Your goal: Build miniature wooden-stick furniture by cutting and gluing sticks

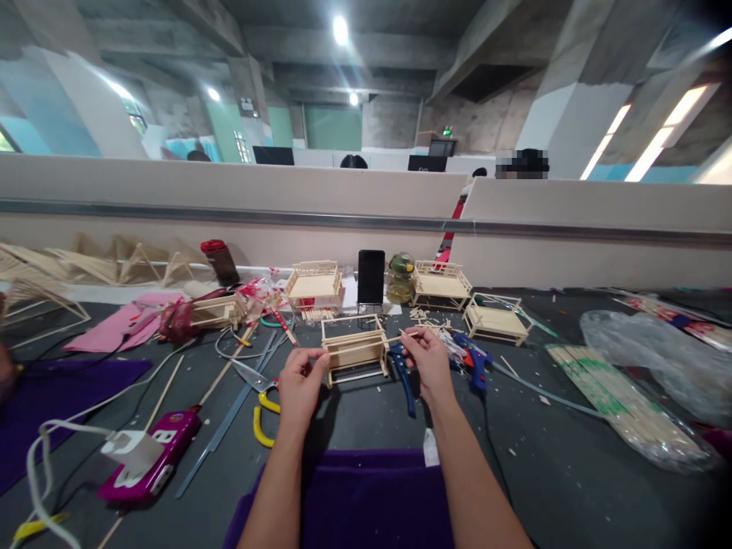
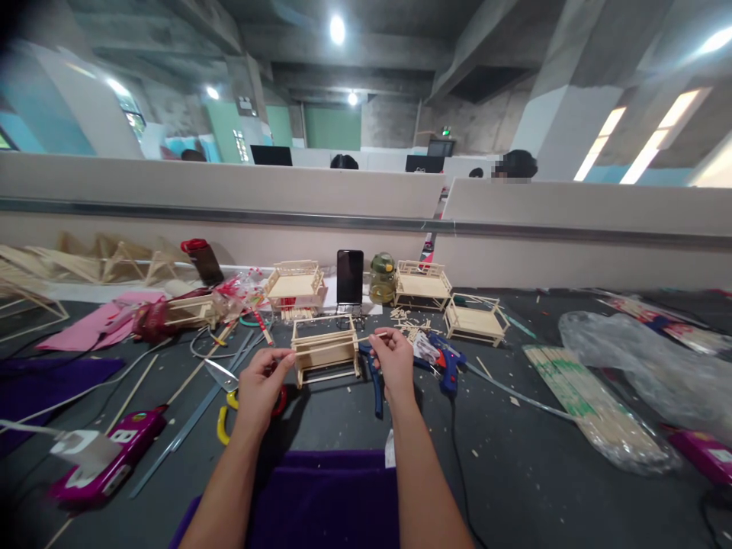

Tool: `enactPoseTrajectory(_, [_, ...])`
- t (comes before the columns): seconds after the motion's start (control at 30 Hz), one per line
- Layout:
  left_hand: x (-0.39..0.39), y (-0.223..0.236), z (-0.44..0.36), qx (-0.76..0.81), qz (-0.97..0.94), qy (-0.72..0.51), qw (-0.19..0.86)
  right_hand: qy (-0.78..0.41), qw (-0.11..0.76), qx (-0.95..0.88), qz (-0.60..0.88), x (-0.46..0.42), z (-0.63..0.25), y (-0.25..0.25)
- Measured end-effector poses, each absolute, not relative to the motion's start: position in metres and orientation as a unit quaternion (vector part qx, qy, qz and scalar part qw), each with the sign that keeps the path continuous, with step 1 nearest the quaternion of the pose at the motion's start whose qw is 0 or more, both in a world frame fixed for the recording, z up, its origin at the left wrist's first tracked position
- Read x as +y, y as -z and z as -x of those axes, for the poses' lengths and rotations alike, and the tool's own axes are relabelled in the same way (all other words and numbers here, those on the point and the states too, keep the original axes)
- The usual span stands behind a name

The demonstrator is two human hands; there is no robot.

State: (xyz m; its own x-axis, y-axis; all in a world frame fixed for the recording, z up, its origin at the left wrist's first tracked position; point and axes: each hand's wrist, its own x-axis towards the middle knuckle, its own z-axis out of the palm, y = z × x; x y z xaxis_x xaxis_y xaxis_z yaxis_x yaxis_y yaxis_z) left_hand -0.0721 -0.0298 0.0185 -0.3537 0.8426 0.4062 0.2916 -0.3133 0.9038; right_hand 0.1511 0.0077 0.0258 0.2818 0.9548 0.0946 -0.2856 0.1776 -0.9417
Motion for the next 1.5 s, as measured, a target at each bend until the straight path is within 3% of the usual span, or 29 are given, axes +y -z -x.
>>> enactPoseTrajectory(0.17, [-0.030, -0.022, 0.070, 0.522, -0.376, -0.686, 0.341, -0.472, 0.641, -0.393, 0.459, 0.008, -0.152, -0.022])
enactPoseTrajectory(0.4, [-0.031, -0.024, 0.075, 0.494, -0.242, -0.726, 0.412, -0.483, 0.611, -0.420, 0.465, 0.005, -0.144, -0.022])
enactPoseTrajectory(1.17, [-0.033, -0.028, 0.076, 0.475, -0.149, -0.752, 0.431, -0.449, 0.579, -0.486, 0.476, 0.000, -0.142, -0.024])
enactPoseTrajectory(1.5, [-0.035, -0.027, 0.078, 0.488, -0.202, -0.711, 0.464, -0.309, 0.567, -0.599, 0.474, 0.006, -0.144, -0.016])
